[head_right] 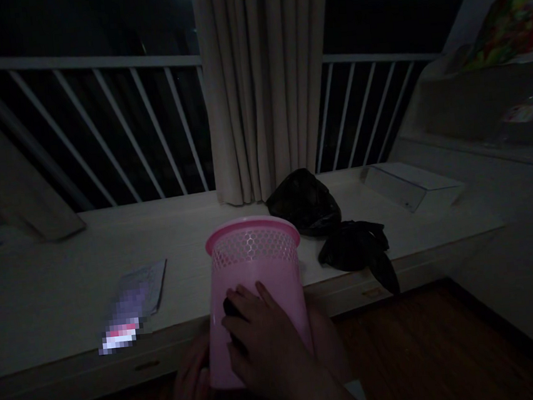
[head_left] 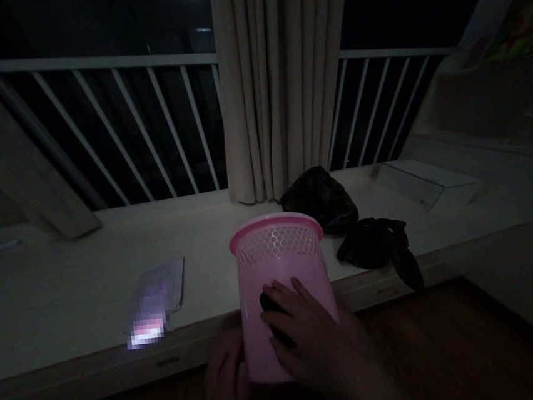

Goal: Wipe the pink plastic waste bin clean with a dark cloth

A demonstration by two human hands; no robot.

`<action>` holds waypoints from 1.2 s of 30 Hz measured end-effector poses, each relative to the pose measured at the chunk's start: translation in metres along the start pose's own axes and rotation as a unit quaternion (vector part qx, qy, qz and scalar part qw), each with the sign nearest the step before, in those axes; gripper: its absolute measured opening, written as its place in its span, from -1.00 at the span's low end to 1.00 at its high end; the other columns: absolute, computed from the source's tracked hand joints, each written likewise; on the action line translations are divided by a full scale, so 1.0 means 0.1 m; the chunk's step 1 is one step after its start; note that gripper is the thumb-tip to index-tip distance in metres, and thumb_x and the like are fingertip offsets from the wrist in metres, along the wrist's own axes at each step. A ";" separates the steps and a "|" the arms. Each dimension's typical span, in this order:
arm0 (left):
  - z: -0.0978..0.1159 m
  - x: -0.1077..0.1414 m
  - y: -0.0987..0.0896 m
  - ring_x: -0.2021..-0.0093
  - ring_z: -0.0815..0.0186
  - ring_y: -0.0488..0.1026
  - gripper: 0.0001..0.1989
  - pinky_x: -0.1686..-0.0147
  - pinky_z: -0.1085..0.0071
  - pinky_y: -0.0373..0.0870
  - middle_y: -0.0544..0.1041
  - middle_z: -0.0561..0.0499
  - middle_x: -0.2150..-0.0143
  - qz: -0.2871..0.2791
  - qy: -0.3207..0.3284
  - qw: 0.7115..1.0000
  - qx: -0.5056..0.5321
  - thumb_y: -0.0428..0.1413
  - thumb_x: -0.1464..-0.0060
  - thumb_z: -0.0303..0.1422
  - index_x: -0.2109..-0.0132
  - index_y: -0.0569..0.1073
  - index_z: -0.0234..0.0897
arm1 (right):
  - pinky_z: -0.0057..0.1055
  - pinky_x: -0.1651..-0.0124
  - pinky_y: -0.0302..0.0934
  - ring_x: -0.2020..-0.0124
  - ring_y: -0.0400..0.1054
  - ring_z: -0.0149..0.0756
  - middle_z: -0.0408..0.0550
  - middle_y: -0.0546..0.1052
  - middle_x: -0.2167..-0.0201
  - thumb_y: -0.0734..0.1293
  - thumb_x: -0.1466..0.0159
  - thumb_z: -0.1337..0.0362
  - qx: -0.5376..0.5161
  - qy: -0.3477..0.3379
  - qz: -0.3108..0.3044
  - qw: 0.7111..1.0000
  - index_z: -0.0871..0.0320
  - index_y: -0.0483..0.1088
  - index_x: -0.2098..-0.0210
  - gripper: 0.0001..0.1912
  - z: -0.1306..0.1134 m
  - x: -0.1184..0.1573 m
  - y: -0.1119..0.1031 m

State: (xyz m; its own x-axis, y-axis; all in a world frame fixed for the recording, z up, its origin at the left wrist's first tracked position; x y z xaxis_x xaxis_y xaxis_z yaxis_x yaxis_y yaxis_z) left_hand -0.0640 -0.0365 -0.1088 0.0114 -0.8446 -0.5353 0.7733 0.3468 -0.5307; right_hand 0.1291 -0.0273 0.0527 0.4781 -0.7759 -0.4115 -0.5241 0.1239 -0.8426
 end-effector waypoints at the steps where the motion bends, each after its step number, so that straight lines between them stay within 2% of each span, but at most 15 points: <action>1: -0.02 0.01 0.00 -0.10 0.14 0.40 -0.55 -0.08 0.16 0.39 0.46 -0.15 -0.11 0.000 0.005 1.000 -0.003 -0.15 -0.25 -0.12 -0.07 0.46 -0.21 | -0.02 -0.38 -0.07 -0.33 0.09 -0.17 0.03 0.28 -0.29 0.25 -0.25 0.38 0.009 0.018 0.014 1.000 0.11 0.41 -0.05 -0.63 0.11 -0.02 -0.05; 4: -0.07 0.03 0.02 -0.10 0.15 0.40 -0.58 -0.07 0.16 0.39 0.46 -0.15 -0.11 0.007 0.019 1.000 -0.011 -0.14 -0.25 -0.17 -0.09 0.44 -0.21 | 0.10 -0.34 -0.03 -0.33 0.10 -0.08 0.14 0.26 -0.29 0.23 -0.28 0.33 0.034 0.082 0.079 0.993 0.17 0.40 -0.07 -0.63 0.47 -0.09 -0.16; 6: -0.07 0.03 0.02 -0.09 0.14 0.41 -0.58 -0.06 0.15 0.40 0.46 -0.15 -0.10 0.015 0.022 1.000 -0.011 -0.14 -0.25 -0.17 -0.09 0.44 -0.21 | 0.13 -0.31 0.03 -0.32 0.11 -0.03 0.22 0.26 -0.28 0.21 -0.29 0.32 0.041 0.114 0.115 0.986 0.21 0.39 -0.07 -0.63 0.56 -0.11 -0.15; 8: -0.04 0.00 0.02 -0.07 0.15 0.42 -0.58 -0.04 0.16 0.41 0.46 -0.16 -0.09 0.009 0.033 0.999 0.006 -0.15 -0.25 -0.18 -0.10 0.43 -0.20 | 0.10 -0.29 0.08 -0.32 0.11 -0.03 0.23 0.25 -0.28 0.21 -0.28 0.36 0.039 0.111 0.122 0.986 0.22 0.39 -0.07 -0.63 0.46 -0.10 -0.09; 12: 0.06 -0.06 -0.02 -0.06 0.14 0.41 -0.59 -0.02 0.15 0.42 0.45 -0.14 -0.11 0.004 0.049 0.998 0.037 -0.15 -0.26 -0.20 -0.13 0.39 -0.15 | -0.11 -0.35 0.02 -0.29 0.16 -0.18 0.05 0.36 -0.23 0.25 -0.25 0.40 -0.016 -0.018 0.032 0.999 0.14 0.45 0.04 -0.69 0.02 -0.06 0.07; 14: 0.09 -0.06 -0.03 -0.08 0.13 0.40 -0.60 -0.05 0.13 0.39 0.44 -0.14 -0.12 0.013 0.036 0.999 0.036 -0.14 -0.25 -0.21 -0.13 0.39 -0.15 | -0.17 -0.36 0.00 -0.27 0.19 -0.24 -0.01 0.40 -0.20 0.25 -0.25 0.41 -0.025 -0.044 0.012 0.999 0.12 0.47 0.07 -0.71 -0.02 -0.05 0.04; 16: 0.11 -0.03 -0.02 -0.11 0.12 0.38 -0.61 -0.09 0.11 0.36 0.43 -0.15 -0.13 0.011 0.019 0.999 0.030 -0.14 -0.26 -0.23 -0.12 0.40 -0.17 | -0.10 -0.35 0.03 -0.28 0.18 -0.20 0.03 0.37 -0.22 0.22 -0.27 0.43 0.001 -0.019 0.037 0.999 0.12 0.46 0.04 -0.69 0.13 -0.06 -0.03; 19: 0.12 0.05 0.01 -0.12 0.11 0.38 -0.61 -0.12 0.10 0.35 0.44 -0.17 -0.13 0.023 -0.020 0.999 0.012 -0.11 -0.24 -0.24 -0.10 0.44 -0.19 | 0.08 -0.29 0.09 -0.27 0.20 -0.07 0.14 0.36 -0.21 0.18 -0.31 0.38 0.041 0.038 0.114 0.992 0.16 0.45 0.03 -0.69 0.45 -0.09 -0.10; 23: 0.07 0.03 0.01 -0.06 0.15 0.44 -0.63 -0.09 0.16 0.37 0.51 -0.15 -0.05 0.016 -0.071 0.996 0.044 -0.08 -0.22 -0.20 0.00 0.51 -0.21 | 0.12 -0.19 0.21 -0.29 0.15 0.04 0.22 0.29 -0.25 0.19 -0.31 0.31 0.040 0.044 0.161 0.985 0.20 0.43 0.00 -0.68 0.56 -0.09 0.04; 25: -0.07 -0.12 -0.12 0.04 0.17 0.50 -0.63 -0.01 0.23 0.43 0.58 -0.14 0.07 0.033 -0.153 0.986 0.058 -0.06 -0.18 -0.15 0.11 0.55 -0.23 | 0.13 -0.20 0.20 -0.30 0.13 0.05 0.20 0.27 -0.27 0.19 -0.31 0.31 0.035 0.025 0.170 0.985 0.19 0.42 -0.01 -0.68 0.51 -0.07 0.11; 27: -0.32 -0.35 -0.39 0.07 0.16 0.51 -0.57 0.02 0.26 0.44 0.59 -0.13 0.12 0.106 -0.269 0.957 0.019 -0.02 -0.08 -0.06 0.16 0.55 -0.27 | 0.13 -0.20 0.18 -0.29 0.14 0.04 0.20 0.28 -0.26 0.19 -0.31 0.30 0.030 0.011 0.174 0.984 0.18 0.43 0.01 -0.69 0.46 -0.06 0.13; 29: -0.61 -0.65 -0.72 0.07 0.14 0.50 -0.50 0.06 0.25 0.44 0.55 -0.19 0.04 0.159 -0.322 0.933 -0.030 -0.10 -0.11 -0.07 0.06 0.49 -0.35 | 0.14 -0.20 0.18 -0.28 0.15 0.05 0.21 0.29 -0.25 0.19 -0.31 0.29 0.027 0.007 0.177 0.984 0.19 0.43 0.01 -0.69 0.46 -0.06 0.13; 32: -1.07 -1.03 -1.22 -0.08 0.11 0.40 -0.49 -0.04 0.22 0.34 0.45 -0.34 -0.08 0.216 -0.385 0.889 -0.121 -0.15 -0.18 -0.22 -0.12 0.35 -0.51 | 0.15 -0.21 0.16 -0.29 0.13 0.06 0.22 0.29 -0.25 0.18 -0.32 0.28 0.027 0.006 0.177 0.984 0.20 0.43 0.01 -0.69 0.47 -0.08 0.12; 34: -1.33 -1.16 -1.44 -0.05 0.10 0.41 -0.54 -0.04 0.16 0.32 0.45 -0.37 -0.05 0.205 -0.428 0.864 -0.169 -0.15 -0.22 -0.28 -0.09 0.36 -0.54 | 0.15 -0.20 0.16 -0.29 0.14 0.06 0.21 0.29 -0.25 0.17 -0.32 0.27 0.029 0.006 0.177 0.984 0.19 0.42 0.02 -0.68 0.48 -0.09 0.13; 36: -1.54 -1.20 -1.54 0.10 0.15 0.48 -0.66 0.01 0.13 0.33 0.54 -0.24 0.16 0.145 -0.461 0.854 -0.192 -0.04 -0.21 -0.24 0.10 0.46 -0.45 | 0.14 -0.20 0.17 -0.28 0.15 0.06 0.21 0.30 -0.24 0.17 -0.32 0.27 0.032 0.007 0.174 0.984 0.19 0.42 0.02 -0.69 0.47 -0.10 0.13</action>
State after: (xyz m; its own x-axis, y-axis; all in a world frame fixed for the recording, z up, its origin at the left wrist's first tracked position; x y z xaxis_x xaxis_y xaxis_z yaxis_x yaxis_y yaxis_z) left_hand -0.2824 0.0739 -0.0640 0.7985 -0.6012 -0.0307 0.3897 0.5550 -0.7349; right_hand 0.1508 0.0111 0.0290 0.2685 -0.6876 -0.6747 -0.6082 0.4221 -0.6722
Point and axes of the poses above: each hand's wrist, its own x-axis away from the middle knuckle, its own y-axis out of the palm, z = x × y, the point moved 3 cm from there along -x, towards the middle knuckle
